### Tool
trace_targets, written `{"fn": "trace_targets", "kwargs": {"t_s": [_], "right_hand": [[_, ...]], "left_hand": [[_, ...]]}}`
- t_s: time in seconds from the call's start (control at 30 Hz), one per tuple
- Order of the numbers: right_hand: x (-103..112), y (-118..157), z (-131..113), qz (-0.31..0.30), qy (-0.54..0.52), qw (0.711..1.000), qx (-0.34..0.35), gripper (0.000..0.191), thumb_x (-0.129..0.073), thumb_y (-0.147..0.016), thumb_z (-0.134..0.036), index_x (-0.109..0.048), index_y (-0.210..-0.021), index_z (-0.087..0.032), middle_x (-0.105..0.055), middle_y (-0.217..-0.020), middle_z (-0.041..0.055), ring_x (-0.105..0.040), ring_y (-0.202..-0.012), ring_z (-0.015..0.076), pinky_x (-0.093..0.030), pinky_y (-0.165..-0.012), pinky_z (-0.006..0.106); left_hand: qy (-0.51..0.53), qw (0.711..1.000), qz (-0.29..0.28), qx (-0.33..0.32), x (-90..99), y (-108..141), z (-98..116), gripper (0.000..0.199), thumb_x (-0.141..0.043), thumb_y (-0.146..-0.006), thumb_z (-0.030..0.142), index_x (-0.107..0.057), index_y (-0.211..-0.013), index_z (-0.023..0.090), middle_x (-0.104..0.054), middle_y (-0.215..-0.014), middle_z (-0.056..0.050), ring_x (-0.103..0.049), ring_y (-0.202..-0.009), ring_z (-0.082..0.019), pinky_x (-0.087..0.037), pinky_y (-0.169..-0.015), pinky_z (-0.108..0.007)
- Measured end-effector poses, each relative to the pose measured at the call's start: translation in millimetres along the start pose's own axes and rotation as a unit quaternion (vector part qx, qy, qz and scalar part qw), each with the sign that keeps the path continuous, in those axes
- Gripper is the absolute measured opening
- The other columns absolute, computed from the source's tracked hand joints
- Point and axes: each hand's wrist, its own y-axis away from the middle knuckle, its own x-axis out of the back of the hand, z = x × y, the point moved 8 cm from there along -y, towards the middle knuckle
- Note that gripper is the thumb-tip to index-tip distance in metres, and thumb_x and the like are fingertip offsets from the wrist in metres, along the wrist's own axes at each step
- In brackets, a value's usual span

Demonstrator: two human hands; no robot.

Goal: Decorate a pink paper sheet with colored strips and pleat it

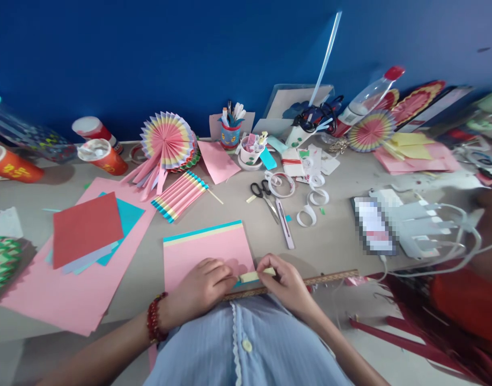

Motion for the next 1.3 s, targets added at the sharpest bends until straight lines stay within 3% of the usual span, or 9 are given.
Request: {"fn": "trace_targets", "kwargs": {"t_s": [0.3,0.5,0.63,0.7,0.83,1.0,1.13,1.2,1.3], "right_hand": [[7,-13,-26,-0.056,-0.066,0.996,0.032,0.004,-0.055,-0.088,-0.022,-0.056,-0.085,-0.02,-0.056,-0.075,-0.0026,-0.051,-0.06,0.0102,-0.037,-0.052,0.02],[14,-41,-61,-0.097,-0.002,0.988,0.123,0.01,-0.056,-0.09,-0.029,-0.057,-0.097,-0.02,-0.06,-0.078,-0.0024,-0.055,-0.061,0.0102,-0.042,-0.056,0.02],[59,-95,-61,0.021,0.226,0.967,0.115,0.027,-0.048,-0.098,-0.036,-0.054,-0.119,-0.021,-0.069,-0.097,0.0036,-0.065,-0.077,0.0146,-0.046,-0.069,0.024],[75,-126,-53,0.071,0.421,0.903,0.054,0.028,-0.047,-0.098,-0.037,-0.056,-0.121,-0.022,-0.07,-0.108,0.0061,-0.066,-0.089,0.0192,-0.046,-0.071,0.026],[73,-171,-49,0.096,0.486,0.868,0.026,0.025,-0.051,-0.094,-0.03,-0.063,-0.109,-0.014,-0.068,-0.109,0.017,-0.066,-0.096,0.0291,-0.044,-0.067,0.03],[72,-183,-62,0.111,0.486,0.866,0.035,0.028,-0.056,-0.087,-0.027,-0.064,-0.11,-0.014,-0.071,-0.095,0.0127,-0.068,-0.084,0.0262,-0.043,-0.062,0.028],[89,-158,-98,0.132,0.437,0.884,0.103,0.033,-0.056,-0.087,-0.028,-0.063,-0.118,-0.024,-0.071,-0.1,0.0031,-0.066,-0.076,0.0169,-0.045,-0.063,0.025],[95,-128,-132,0.196,0.323,0.888,0.262,0.032,-0.053,-0.087,-0.022,-0.065,-0.117,-0.022,-0.069,-0.103,0.0047,-0.062,-0.064,0.0127,-0.049,-0.064,0.025],[88,-73,-158,0.273,0.212,0.802,0.488,0.035,-0.059,-0.085,-0.018,-0.062,-0.12,-0.023,-0.067,-0.104,0.0072,-0.066,-0.079,0.0177,-0.053,-0.073,0.03]], "left_hand": [[0.259,0.948,-0.023,0.185,47.5,-33,-24,0.016,-0.056,-0.095,0.031,-0.066,-0.102,0.02,-0.068,-0.095,-0.003,-0.062,-0.085,-0.016,-0.046,-0.076,-0.025],[0.334,0.923,-0.052,0.185,42.7,-58,-31,0.013,-0.061,-0.088,0.024,-0.063,-0.078,0.018,-0.064,-0.073,0.002,-0.057,-0.068,-0.012,-0.04,-0.064,-0.021],[0.41,0.871,0.005,0.271,41.1,-54,-58,0.016,-0.057,-0.089,0.029,-0.057,-0.077,0.018,-0.056,-0.069,0.003,-0.051,-0.061,-0.011,-0.038,-0.058,-0.021],[0.426,0.858,0.045,0.285,47.0,-55,-67,0.016,-0.056,-0.089,0.03,-0.057,-0.078,0.017,-0.055,-0.07,0.003,-0.051,-0.063,-0.011,-0.039,-0.059,-0.021],[0.412,0.857,0.119,0.287,65.6,-58,-79,0.018,-0.058,-0.088,0.032,-0.056,-0.077,0.017,-0.053,-0.07,0.003,-0.048,-0.065,-0.011,-0.038,-0.061,-0.021],[0.423,0.843,0.169,0.288,80.0,-55,-91,0.02,-0.062,-0.087,0.033,-0.057,-0.075,0.017,-0.051,-0.068,0.003,-0.046,-0.064,-0.01,-0.036,-0.059,-0.021],[0.581,0.736,0.182,0.294,76.5,-55,-97,0.023,-0.068,-0.085,0.032,-0.056,-0.071,0.017,-0.06,-0.078,0.0,-0.049,-0.065,-0.009,-0.041,-0.065,-0.022],[0.67,0.657,0.181,0.295,73.0,-59,-93,0.021,-0.072,-0.083,0.029,-0.057,-0.074,0.017,-0.065,-0.098,-0.004,-0.057,-0.076,-0.011,-0.045,-0.071,-0.023],[0.766,0.56,0.178,0.26,73.8,-75,-82,0.018,-0.076,-0.08,0.026,-0.06,-0.078,0.018,-0.065,-0.111,-0.006,-0.062,-0.096,-0.018,-0.048,-0.076,-0.026]]}}
